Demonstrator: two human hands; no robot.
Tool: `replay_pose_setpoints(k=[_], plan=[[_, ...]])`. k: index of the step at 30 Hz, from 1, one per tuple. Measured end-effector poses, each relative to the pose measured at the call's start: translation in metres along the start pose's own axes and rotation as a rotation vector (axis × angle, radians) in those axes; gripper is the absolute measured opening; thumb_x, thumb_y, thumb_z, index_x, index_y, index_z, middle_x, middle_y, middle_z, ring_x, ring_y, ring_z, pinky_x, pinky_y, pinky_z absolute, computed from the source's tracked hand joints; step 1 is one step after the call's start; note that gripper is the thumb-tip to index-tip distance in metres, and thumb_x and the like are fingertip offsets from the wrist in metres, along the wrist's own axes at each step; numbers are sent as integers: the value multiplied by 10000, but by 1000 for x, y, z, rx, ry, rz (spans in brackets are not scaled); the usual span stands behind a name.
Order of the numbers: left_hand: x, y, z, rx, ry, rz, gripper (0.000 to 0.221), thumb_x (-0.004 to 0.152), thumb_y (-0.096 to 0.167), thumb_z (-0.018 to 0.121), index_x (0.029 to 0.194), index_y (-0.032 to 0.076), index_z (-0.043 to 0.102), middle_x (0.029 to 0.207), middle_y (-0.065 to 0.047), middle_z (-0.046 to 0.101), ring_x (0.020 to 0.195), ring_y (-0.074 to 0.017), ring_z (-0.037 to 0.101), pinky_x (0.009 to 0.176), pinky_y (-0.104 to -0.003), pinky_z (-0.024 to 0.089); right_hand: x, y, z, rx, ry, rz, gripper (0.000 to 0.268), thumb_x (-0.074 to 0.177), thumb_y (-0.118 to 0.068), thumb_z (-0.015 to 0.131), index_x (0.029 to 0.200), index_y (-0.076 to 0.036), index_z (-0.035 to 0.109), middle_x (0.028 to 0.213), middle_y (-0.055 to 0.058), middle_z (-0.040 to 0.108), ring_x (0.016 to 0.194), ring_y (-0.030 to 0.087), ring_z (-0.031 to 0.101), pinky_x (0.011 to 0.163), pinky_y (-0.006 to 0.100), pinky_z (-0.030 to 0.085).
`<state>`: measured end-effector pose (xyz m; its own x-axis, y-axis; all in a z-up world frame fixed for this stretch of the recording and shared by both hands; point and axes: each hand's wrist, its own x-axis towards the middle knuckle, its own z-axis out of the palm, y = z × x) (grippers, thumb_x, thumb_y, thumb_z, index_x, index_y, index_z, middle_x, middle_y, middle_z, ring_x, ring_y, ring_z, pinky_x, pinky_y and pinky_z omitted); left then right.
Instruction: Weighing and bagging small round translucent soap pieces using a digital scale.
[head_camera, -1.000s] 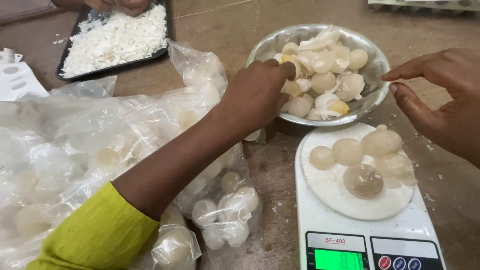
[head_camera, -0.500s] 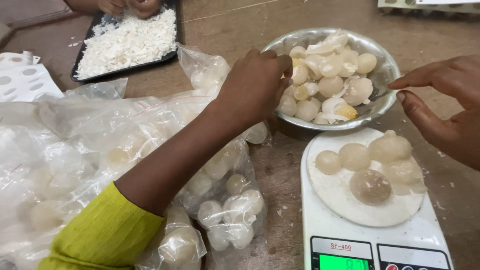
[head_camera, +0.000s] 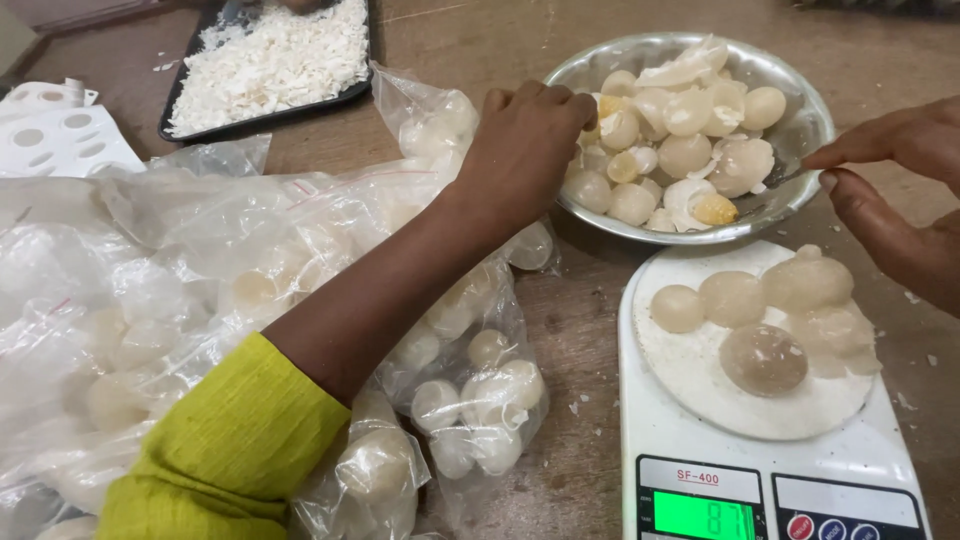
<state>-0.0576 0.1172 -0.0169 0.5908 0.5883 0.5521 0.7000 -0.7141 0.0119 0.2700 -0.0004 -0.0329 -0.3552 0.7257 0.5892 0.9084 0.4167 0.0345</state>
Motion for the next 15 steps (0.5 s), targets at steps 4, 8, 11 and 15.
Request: replay_pose_setpoints(k=[4,8,11,15], plan=[[4,5,3,-293,-69,55,291,867,22,706,1153,70,704,1243,-106,709,1117,-286,686,958,-432,548,9,-13,-12,-31,-15,-10,180,961,-99,725,1130,-43,757,1014,160,763,991,238,737,947,434,599],[8,5,11,-247,-199,5,429,829,-98,651,1212,88,706,1219,-132,710,1058,-278,722,906,-411,587,18,-25,-24,-34,-64,-6,164,916,-102,731,1060,-38,775,1006,173,769,971,245,742,907,423,591],[11,9,10,-210,-202,43,442,846,-88,648,1219,134,730,1198,-119,705,1066,-269,687,904,-408,585,17,-31,-28,-59,-49,-21,140,906,-109,741,1022,-42,780,982,162,776,962,243,743,898,433,580],[7,36,-16,-253,-166,176,280,913,263,767,1185,198,778,1198,-73,649,1146,-258,561,1019,-455,461,13,-28,-27,-73,-25,-76,132,922,-110,735,1038,-63,778,996,141,771,992,234,736,932,430,570]])
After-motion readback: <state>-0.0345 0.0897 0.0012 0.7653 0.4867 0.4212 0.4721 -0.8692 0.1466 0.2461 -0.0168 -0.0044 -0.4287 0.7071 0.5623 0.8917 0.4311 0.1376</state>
